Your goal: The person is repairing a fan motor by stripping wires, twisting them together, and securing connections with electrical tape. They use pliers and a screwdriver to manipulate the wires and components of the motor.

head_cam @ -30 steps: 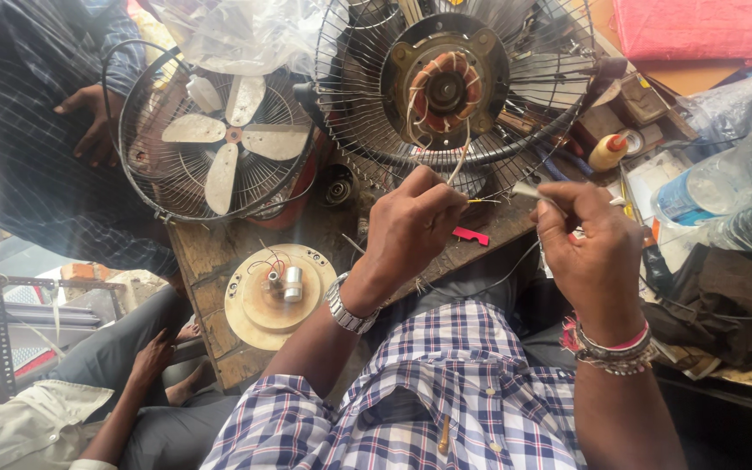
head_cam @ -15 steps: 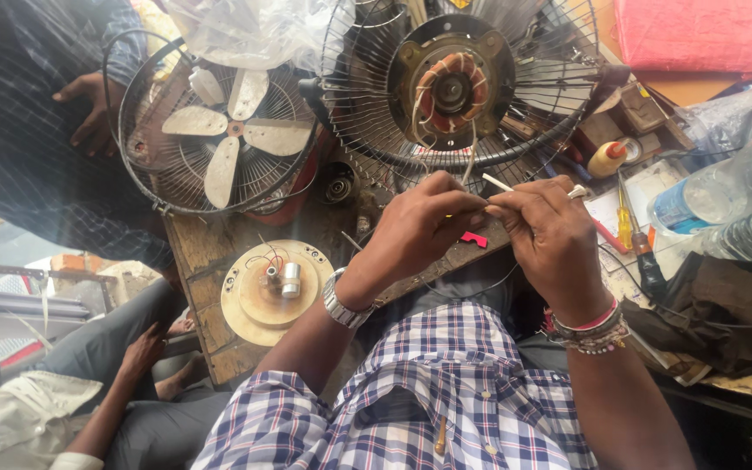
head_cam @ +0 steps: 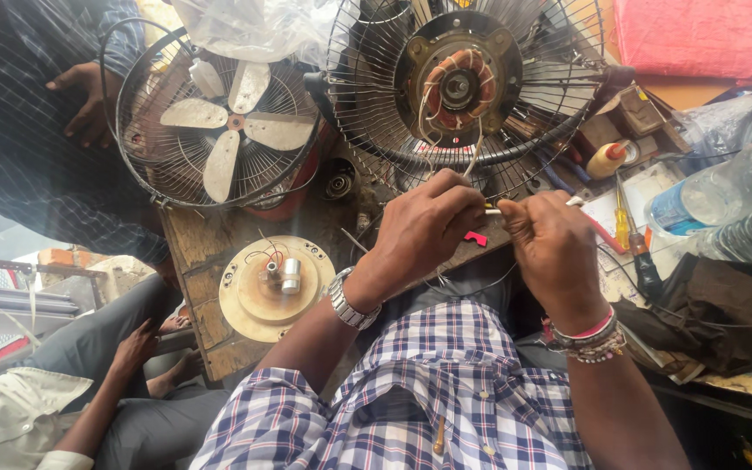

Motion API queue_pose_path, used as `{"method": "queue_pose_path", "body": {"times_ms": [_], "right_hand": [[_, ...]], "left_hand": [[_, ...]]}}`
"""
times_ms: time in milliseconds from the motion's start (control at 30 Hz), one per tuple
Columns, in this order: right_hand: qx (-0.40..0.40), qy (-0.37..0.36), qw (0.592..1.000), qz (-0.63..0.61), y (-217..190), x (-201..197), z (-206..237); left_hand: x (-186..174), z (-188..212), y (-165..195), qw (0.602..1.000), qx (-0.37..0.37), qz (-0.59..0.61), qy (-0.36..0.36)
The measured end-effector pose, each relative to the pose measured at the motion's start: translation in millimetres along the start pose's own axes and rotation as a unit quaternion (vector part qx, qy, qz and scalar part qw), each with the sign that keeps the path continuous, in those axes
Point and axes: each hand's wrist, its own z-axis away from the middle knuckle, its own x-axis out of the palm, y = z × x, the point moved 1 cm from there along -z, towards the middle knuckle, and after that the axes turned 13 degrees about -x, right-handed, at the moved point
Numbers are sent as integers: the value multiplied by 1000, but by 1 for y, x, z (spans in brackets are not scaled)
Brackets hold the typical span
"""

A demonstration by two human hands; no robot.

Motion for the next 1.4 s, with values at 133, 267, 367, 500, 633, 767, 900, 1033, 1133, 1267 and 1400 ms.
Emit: {"method": "queue_pose_path", "body": {"times_ms": [133,267,367,500,633,767,900,1033,1133,1267,1400], "right_hand": [[-70,62,996,-18,-8,-15,-8],[-150,71,986,-9,-14,-18,-17],[-135,49,990,-5,-11,-14,-17],[-111,44,993,3,-1,-10,-12],[-96,61,994,-11,2,-10,-10],[-88,48,989,-105,1,-17,-11],[-162,38,985,-53,-4,-18,-11],[-141,51,988,-26,-4,-11,-11],[-129,53,990,-9,-3,-9,-10],[-114,49,992,5,-2,-7,-7],[-87,35,995,-25,0,-6,-4]], "left_hand": [[-2,-1,-5,999,-16,-16,-26],[-1,-2,-5,999,-9,-9,-51],[-2,-4,-5,998,-5,10,-67],[-5,-5,-5,997,-18,46,-62],[-4,-2,-3,998,-28,41,-44],[-1,-2,-4,997,-28,46,-48],[3,-5,-5,997,-16,30,-70],[2,-4,-3,997,-3,34,-66],[0,-4,-2,997,-8,43,-57],[2,-4,3,999,2,15,-32],[3,-4,6,1000,10,-7,-11]]}}
